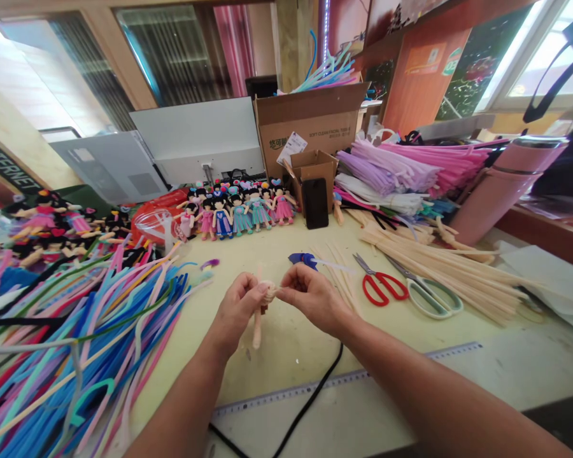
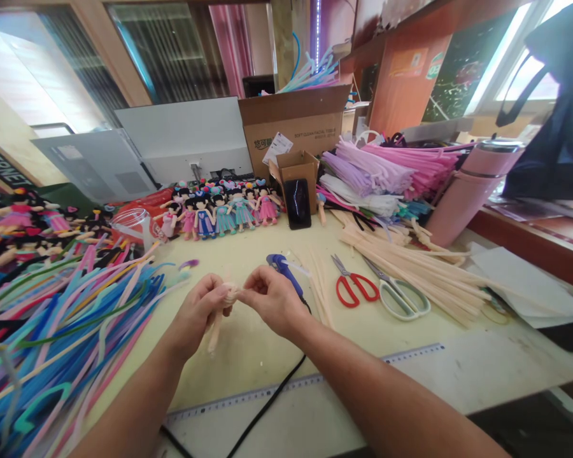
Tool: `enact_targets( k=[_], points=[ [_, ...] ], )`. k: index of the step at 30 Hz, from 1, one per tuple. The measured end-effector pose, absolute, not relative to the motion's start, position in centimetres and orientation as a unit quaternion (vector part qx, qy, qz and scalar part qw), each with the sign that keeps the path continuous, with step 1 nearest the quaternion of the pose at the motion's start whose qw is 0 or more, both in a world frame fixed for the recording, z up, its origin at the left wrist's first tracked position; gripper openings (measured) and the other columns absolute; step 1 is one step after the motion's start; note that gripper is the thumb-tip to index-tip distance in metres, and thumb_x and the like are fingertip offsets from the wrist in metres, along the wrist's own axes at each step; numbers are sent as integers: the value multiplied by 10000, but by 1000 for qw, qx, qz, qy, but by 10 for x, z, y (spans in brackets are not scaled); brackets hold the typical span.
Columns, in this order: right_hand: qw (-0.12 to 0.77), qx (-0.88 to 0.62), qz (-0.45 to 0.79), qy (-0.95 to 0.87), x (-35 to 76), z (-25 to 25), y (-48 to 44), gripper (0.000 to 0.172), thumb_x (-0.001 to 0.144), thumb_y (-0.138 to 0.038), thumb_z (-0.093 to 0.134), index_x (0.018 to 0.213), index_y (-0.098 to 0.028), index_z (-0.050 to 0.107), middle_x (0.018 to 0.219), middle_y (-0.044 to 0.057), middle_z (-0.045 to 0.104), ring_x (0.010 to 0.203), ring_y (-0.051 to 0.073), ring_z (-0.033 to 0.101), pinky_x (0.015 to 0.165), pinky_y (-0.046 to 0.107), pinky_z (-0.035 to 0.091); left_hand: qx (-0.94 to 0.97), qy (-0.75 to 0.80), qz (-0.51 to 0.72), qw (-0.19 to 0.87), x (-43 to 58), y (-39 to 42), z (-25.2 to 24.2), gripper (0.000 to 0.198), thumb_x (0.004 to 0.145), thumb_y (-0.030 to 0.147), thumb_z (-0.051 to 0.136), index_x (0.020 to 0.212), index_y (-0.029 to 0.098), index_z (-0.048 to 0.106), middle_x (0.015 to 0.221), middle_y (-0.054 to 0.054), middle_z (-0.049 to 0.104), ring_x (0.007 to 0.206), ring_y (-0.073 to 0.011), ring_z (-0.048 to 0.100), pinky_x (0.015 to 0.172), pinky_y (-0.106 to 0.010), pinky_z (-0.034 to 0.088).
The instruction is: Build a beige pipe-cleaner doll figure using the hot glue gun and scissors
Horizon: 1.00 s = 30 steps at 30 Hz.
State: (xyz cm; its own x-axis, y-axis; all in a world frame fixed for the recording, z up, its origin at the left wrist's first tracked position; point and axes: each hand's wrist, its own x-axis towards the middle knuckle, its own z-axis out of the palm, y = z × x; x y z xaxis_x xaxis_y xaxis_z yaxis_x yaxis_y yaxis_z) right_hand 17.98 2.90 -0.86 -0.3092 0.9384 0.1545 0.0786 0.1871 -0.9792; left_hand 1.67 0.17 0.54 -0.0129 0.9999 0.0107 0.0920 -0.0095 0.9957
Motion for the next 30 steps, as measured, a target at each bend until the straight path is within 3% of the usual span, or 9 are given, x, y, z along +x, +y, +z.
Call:
enact_targets(
  k=[11,17,23,30],
  points=[
    [431,-405,491,-640,179,-6,28,257,753,-340,717,660,-201,522,607,-52,525,578,98,446,532,240,342,569,504,441,477,12,-1,9,321,817,510,627,839,202,538,716,7,612,707,-161,554,649,-282,413],
    [436,-408,481,-642,177,-5,25,279,752,-357,733,648,-203,525,589,-47,554,563,96,445,514,235,341,565,499,438,490,10,2,6,341,749,476,706,863,200,541,760,9,621,758,-172,571,714,-302,421],
    [450,-397,483,-637,174,-10,25,318,762,-408,739,652,-197,528,615,-32,595,575,99,464,532,243,353,540,508,454,495,12,4,1,335,710,430,739,828,205,520,711,17,641,707,-158,585,675,-280,417],
    [385,-385,497,-676,188,-3,31,156,851,-328,599,776,-192,594,670,-26,583,590,104,527,556,237,415,475,507,519,498,2,8,6,328,683,413,751,788,197,527,631,21,653,594,-124,565,557,-232,407]
  ],
)
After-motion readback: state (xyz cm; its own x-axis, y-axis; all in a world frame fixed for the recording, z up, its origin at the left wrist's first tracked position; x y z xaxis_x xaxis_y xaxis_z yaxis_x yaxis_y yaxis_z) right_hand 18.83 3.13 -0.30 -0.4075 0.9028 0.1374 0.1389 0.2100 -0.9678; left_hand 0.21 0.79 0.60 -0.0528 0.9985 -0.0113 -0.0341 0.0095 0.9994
